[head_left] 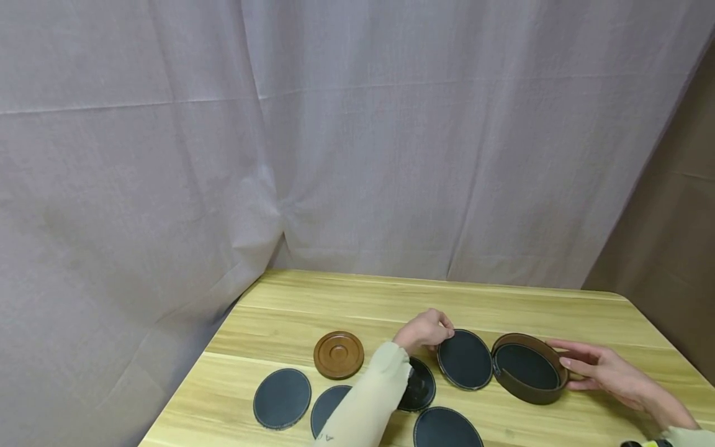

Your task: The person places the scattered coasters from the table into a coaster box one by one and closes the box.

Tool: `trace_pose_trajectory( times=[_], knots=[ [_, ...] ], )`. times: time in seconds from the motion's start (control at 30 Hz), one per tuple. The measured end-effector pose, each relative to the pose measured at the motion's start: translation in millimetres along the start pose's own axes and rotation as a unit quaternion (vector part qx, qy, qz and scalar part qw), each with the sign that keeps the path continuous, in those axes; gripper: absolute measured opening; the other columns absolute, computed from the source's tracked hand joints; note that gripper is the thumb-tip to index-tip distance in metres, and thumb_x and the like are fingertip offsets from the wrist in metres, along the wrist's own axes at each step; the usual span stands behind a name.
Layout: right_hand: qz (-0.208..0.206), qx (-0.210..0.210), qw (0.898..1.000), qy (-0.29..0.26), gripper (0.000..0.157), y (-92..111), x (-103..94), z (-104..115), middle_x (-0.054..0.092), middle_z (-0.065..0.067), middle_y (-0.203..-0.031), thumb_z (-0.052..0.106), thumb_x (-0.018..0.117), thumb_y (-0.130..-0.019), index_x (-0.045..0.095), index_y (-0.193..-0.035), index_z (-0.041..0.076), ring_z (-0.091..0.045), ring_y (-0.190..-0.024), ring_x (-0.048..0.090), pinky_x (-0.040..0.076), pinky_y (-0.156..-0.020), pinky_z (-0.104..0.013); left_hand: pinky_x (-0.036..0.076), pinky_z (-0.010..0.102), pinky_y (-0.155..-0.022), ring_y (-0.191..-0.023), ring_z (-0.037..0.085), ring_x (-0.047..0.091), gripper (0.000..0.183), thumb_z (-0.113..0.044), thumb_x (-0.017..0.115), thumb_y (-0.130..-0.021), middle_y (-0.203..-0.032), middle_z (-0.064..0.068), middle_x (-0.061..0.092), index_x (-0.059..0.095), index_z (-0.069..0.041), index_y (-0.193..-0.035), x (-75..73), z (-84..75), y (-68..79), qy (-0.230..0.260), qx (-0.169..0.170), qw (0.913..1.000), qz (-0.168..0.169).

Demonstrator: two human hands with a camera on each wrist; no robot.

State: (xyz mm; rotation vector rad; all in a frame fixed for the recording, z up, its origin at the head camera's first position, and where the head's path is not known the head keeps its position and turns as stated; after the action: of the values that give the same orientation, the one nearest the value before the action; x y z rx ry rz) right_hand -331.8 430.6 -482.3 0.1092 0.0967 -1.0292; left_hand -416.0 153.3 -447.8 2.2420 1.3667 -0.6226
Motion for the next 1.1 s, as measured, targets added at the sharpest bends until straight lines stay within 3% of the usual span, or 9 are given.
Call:
trace_pose_trajectory(
  times=[0.4,0.83,0.93,1.1],
  knots=[
    [0.009,-0.008,1.000,-0.005,0.046,0,1.3,1,0.056,0.030,-0.129,0.004,0.038,-0.105,0.045,-0.148,0.021,0.000,-0.114,0.060,0.058,-0.086,-0.034,0.042,0.022,-0.048,-0.050,0.012,0.047,0.007,-0.009,0.062,-0.094,-0.066,-0.002,0.052,0.062,-0.011,-0.087,-2.0,3.1,-0.3,0.063,0.031,0.9975,0.009],
    [0.016,-0.004,1.000,-0.014,0.047,-1,1.7,1,0.056,0.029,-0.129,0.004,0.038,-0.105,0.046,-0.147,0.024,0.000,-0.115,0.059,0.057,-0.087,-0.034,0.046,0.022,-0.049,-0.051,0.011,0.053,0.008,-0.007,0.061,-0.096,-0.060,0.002,0.056,0.060,-0.009,-0.088,-2.1,-1.1,-0.3,0.112,0.027,0.9932,0.020],
    [0.015,-0.003,1.000,-0.011,0.046,0,2.1,0,0.057,0.028,-0.129,0.004,0.038,-0.105,0.046,-0.147,0.024,-0.001,-0.114,0.060,0.057,-0.087,-0.034,0.051,0.025,-0.052,-0.051,0.012,0.055,0.008,-0.007,0.061,-0.096,-0.059,0.003,0.056,0.059,-0.008,-0.088,-0.6,-3.0,-0.7,0.126,0.022,0.9916,0.018],
    [0.018,-0.004,1.000,-0.016,0.047,0,3.5,1,0.058,0.025,-0.129,0.003,0.037,-0.106,0.048,-0.145,0.027,-0.003,-0.114,0.061,0.057,-0.088,-0.034,0.060,0.040,-0.065,-0.052,0.014,0.056,0.006,-0.006,0.062,-0.095,-0.061,0.004,0.057,0.059,-0.008,-0.090,2.0,-6.9,-1.2,0.149,0.017,0.9886,0.003]
  ],
)
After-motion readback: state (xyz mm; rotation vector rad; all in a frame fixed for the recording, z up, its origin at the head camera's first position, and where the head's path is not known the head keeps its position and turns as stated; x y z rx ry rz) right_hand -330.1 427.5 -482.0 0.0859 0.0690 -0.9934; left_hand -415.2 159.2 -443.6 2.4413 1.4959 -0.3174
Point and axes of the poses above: each hand's wrist, its own y-axis away from the middle knuckle, its own x-axis out of the palm, z = x × y, the point moved 10 cm from there along -y, towards the middle knuckle
